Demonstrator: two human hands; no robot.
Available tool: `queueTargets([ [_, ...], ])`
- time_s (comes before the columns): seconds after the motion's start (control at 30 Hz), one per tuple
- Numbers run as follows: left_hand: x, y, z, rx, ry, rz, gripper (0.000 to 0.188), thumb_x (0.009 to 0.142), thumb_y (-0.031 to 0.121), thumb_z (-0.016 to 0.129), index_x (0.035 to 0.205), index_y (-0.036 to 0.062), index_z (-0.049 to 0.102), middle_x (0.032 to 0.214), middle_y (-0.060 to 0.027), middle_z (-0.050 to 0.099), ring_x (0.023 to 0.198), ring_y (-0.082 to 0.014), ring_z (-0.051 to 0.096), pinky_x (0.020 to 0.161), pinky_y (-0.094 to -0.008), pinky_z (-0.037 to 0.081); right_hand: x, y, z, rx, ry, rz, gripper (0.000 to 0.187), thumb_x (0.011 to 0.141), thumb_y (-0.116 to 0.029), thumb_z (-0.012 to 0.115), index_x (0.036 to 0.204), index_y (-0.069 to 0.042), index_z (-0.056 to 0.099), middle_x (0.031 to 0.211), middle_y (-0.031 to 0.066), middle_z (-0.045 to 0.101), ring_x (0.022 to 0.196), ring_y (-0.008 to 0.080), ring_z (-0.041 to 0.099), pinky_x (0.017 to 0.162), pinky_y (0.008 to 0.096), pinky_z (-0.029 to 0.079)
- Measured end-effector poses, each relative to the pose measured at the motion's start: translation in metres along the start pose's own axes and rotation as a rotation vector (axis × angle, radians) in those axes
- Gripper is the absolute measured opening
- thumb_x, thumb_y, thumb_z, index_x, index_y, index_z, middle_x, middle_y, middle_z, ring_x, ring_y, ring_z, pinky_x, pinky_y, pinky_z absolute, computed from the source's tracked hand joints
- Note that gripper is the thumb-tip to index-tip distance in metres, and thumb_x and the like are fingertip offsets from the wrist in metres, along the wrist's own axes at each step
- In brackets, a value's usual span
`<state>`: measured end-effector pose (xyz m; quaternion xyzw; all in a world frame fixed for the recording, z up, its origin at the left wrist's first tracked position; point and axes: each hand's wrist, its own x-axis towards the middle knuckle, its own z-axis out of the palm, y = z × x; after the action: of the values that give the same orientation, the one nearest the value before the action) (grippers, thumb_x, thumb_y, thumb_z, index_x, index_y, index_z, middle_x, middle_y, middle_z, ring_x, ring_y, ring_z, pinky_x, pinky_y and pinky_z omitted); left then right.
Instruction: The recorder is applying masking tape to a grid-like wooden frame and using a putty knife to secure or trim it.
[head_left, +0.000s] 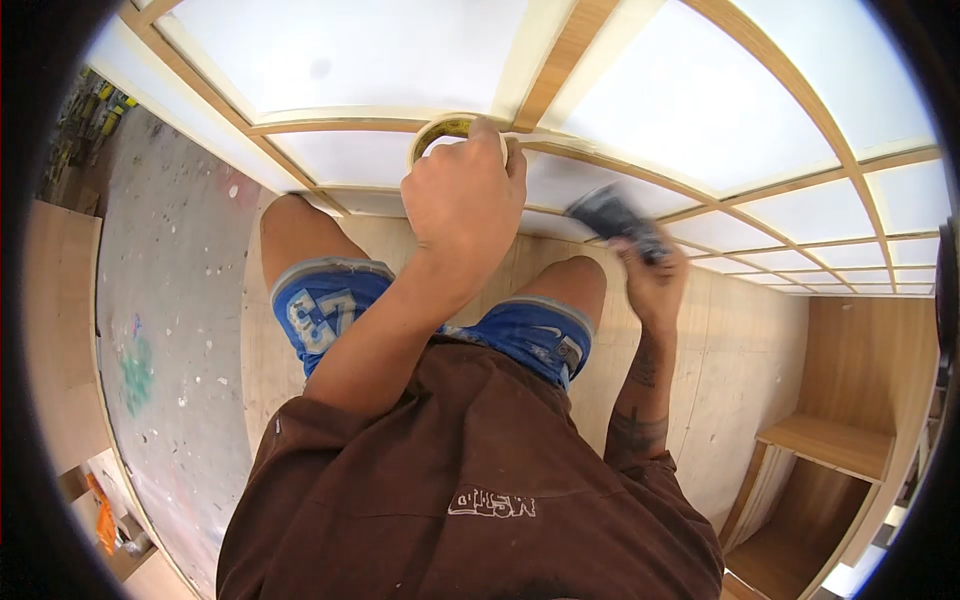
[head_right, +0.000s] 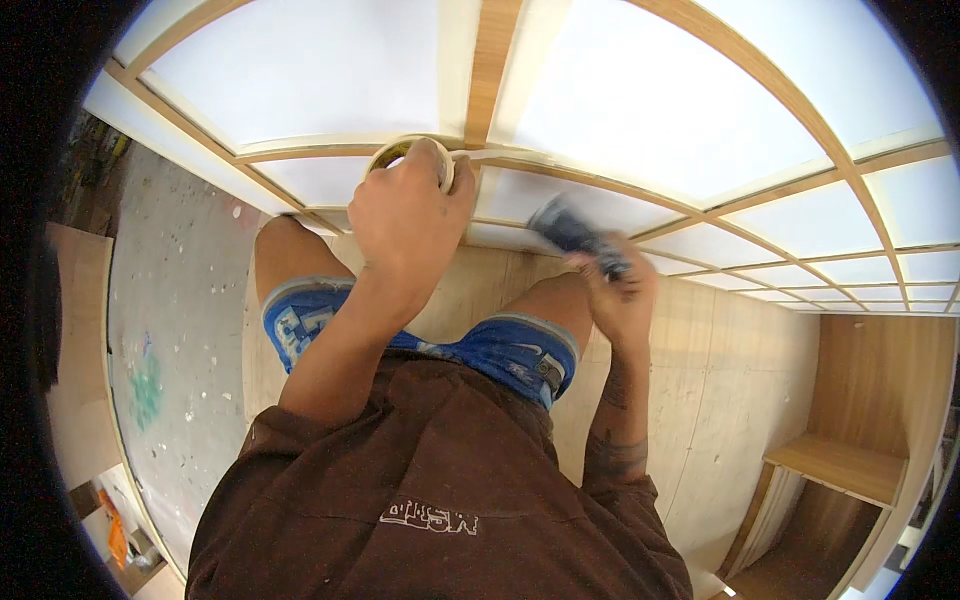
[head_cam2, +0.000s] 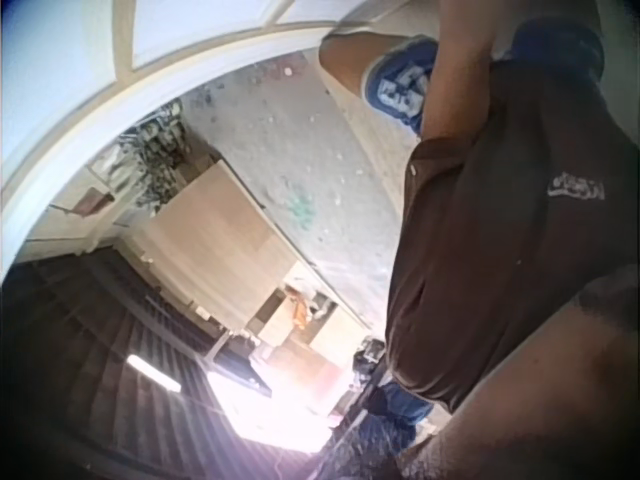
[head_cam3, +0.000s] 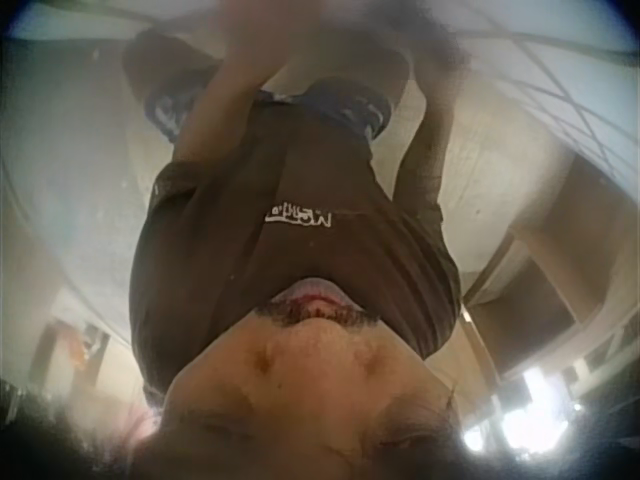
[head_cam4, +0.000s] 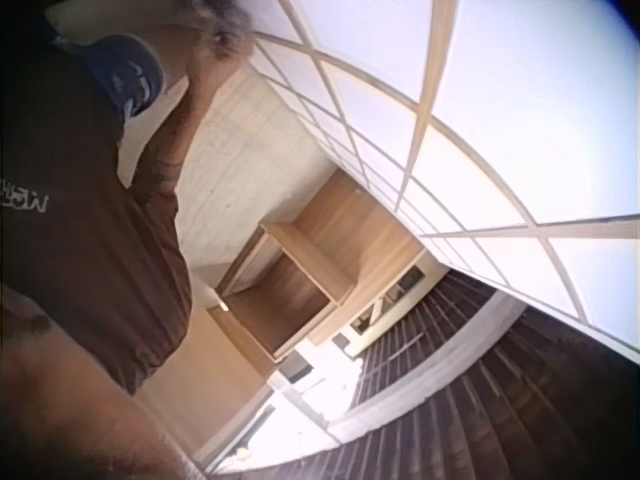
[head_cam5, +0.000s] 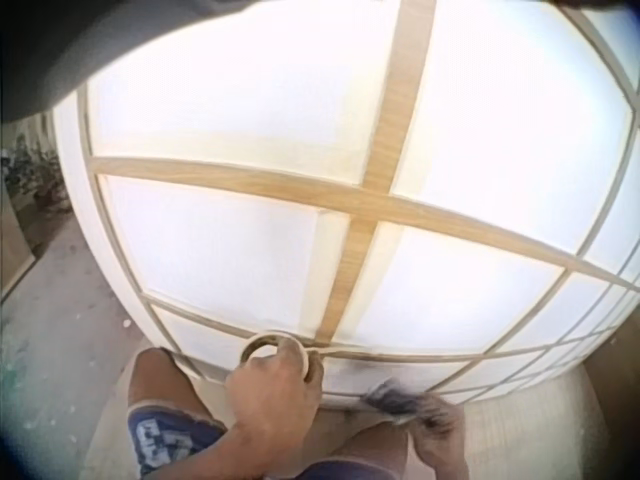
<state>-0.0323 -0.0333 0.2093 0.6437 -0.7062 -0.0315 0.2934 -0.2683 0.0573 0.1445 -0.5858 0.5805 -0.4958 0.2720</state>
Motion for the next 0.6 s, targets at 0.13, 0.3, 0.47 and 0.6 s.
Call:
queueTargets([
  [0.13,-0.001,0.000,0.000,0.009,0.018,0.011,0.028,0.095,0.030,0.073,0.085,0.0043,0.069,0.068,-0.0169,0.072,0.064,-0.0355,0.074,0.057,-0.0472,0.059,0.029,-0.029,0.019,0.170,0.297,-0.102,0.020,0.096,-0.005,0.081,0.111,0.008,0.075,0.097,0.0044,0.075,0.090,0.0101,0.065,0.081,0.0250,0.052],
  [0.3,0.000,-0.004,0.005,-0.064,0.052,-0.001,0.031,0.091,0.033,0.077,0.079,0.0060,0.068,0.064,-0.0196,0.068,0.062,-0.0428,0.070,0.060,-0.0526,0.058,0.050,-0.035,0.039,0.111,0.219,-0.202,0.025,0.095,-0.008,0.084,0.112,0.008,0.076,0.100,0.0070,0.077,0.092,0.0115,0.068,0.084,0.0245,0.053],
  [0.47,-0.001,-0.001,-0.005,-0.024,-0.019,0.013,0.028,0.095,0.030,0.073,0.086,0.0040,0.068,0.066,-0.0162,0.071,0.061,-0.0353,0.073,0.057,-0.0475,0.058,0.050,-0.037,0.039,0.179,0.222,-0.147,0.024,0.093,-0.007,0.084,0.111,0.007,0.077,0.098,0.0058,0.076,0.089,0.0107,0.065,0.081,0.0244,0.052],
  [0.6,0.000,-0.003,-0.002,-0.025,0.018,0.036,0.028,0.096,0.030,0.072,0.085,0.0039,0.068,0.066,-0.0164,0.071,0.061,-0.0349,0.073,0.056,-0.0475,0.058,0.044,-0.037,0.033,0.164,0.260,-0.126,0.024,0.093,-0.007,0.085,0.110,0.007,0.077,0.097,0.0056,0.075,0.087,0.0106,0.064,0.079,0.0244,0.052],
])
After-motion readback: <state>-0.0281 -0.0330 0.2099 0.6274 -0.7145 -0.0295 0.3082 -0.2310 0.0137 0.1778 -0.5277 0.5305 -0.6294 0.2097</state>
